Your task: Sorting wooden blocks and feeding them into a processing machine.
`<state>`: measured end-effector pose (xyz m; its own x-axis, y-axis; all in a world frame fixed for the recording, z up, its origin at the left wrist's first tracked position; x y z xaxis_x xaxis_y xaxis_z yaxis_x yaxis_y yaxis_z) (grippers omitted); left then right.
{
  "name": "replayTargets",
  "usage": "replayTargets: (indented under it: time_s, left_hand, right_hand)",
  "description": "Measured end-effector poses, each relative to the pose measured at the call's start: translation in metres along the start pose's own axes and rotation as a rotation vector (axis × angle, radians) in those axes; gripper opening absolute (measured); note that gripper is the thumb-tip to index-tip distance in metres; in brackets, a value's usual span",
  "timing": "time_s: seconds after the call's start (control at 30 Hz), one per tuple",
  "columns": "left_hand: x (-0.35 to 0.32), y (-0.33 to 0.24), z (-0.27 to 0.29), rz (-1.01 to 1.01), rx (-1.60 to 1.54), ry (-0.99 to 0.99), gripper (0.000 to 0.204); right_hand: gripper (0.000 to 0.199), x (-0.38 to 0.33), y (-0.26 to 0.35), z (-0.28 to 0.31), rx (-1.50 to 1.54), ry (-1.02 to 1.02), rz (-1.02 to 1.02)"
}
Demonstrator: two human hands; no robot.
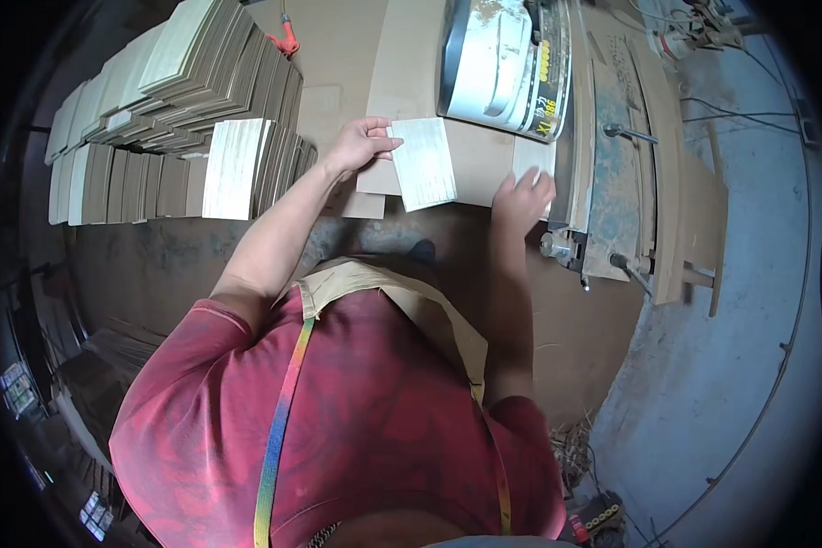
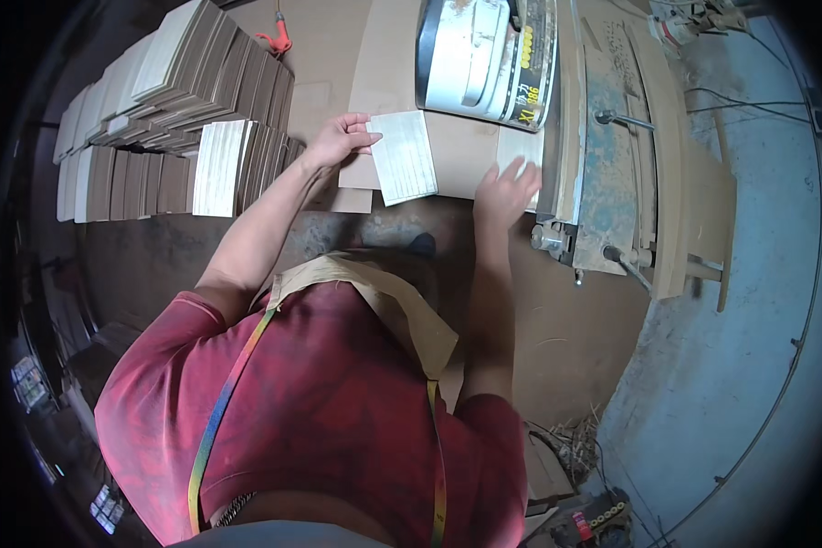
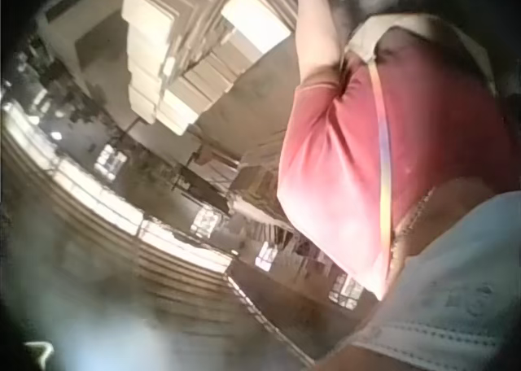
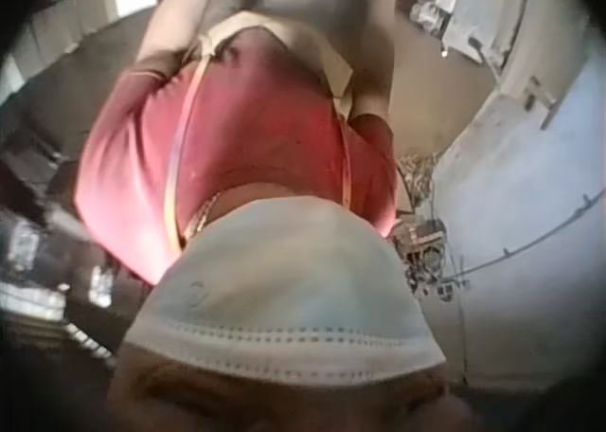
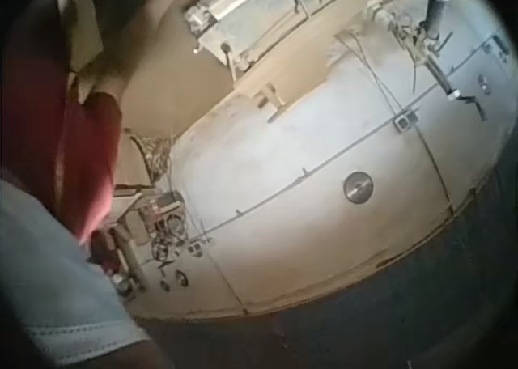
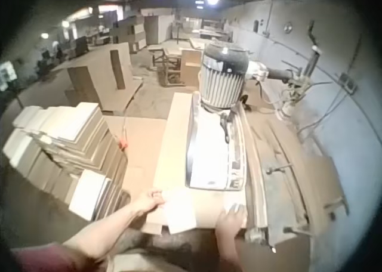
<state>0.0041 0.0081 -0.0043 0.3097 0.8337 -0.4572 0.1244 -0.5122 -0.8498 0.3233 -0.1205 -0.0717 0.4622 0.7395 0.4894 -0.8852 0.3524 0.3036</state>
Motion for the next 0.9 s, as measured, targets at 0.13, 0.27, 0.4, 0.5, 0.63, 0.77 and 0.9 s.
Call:
replayTargets:
  time_s: [0.13,0.27,0.4,0.5,0.63,0.77,0.9]
  left_hand:
    - [0.034,-0.023,-0.011,-0.044,0.238,-0.188,0.030]
    - [0.054,-0.007,-0.026,-0.112,0.325,-0.218,0.028]
    - [0.037,-0.006,-0.024,-0.076,0.268,-0.204,0.027]
    - [0.029,-0.008,-0.027,-0.043,0.147,-0.212,0.026]
    - [0.012,-0.010,-0.032,0.000,-0.095,-0.068,0.022]
    - [0.029,-0.002,-0.041,0.011,0.045,-0.132,0.020]
    - [0.035,-0.006,-0.046,-0.005,0.196,-0.214,0.021]
  right_hand:
    - [0.055,0.059,0.060,-0.020,0.160,-0.118,0.035]
    - [0.060,0.014,0.134,0.006,0.379,-0.015,0.228]
    - [0.073,-0.019,0.110,0.037,0.419,0.063,0.222]
    - [0.071,-0.035,0.044,0.067,0.275,-0.002,0.209]
    - [0.060,-0.001,-0.010,0.070,-0.058,-0.007,0.100]
    - [0.049,0.055,-0.007,0.009,-0.090,-0.132,0.064]
    - [0.053,0.053,0.051,0.000,0.126,-0.118,0.052]
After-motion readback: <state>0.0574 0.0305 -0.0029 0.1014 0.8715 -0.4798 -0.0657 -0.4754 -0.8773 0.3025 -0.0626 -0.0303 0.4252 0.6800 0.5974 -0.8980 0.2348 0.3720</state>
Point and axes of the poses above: each hand's wrist, its own x-axis towards the middle knuckle, its own z-axis out of the back of the hand, y = z × x, the point moved 1 cm from there along x, towards the middle knuckle, and after that the axes turned 6 degrees about -y, right-handed, at the moved point
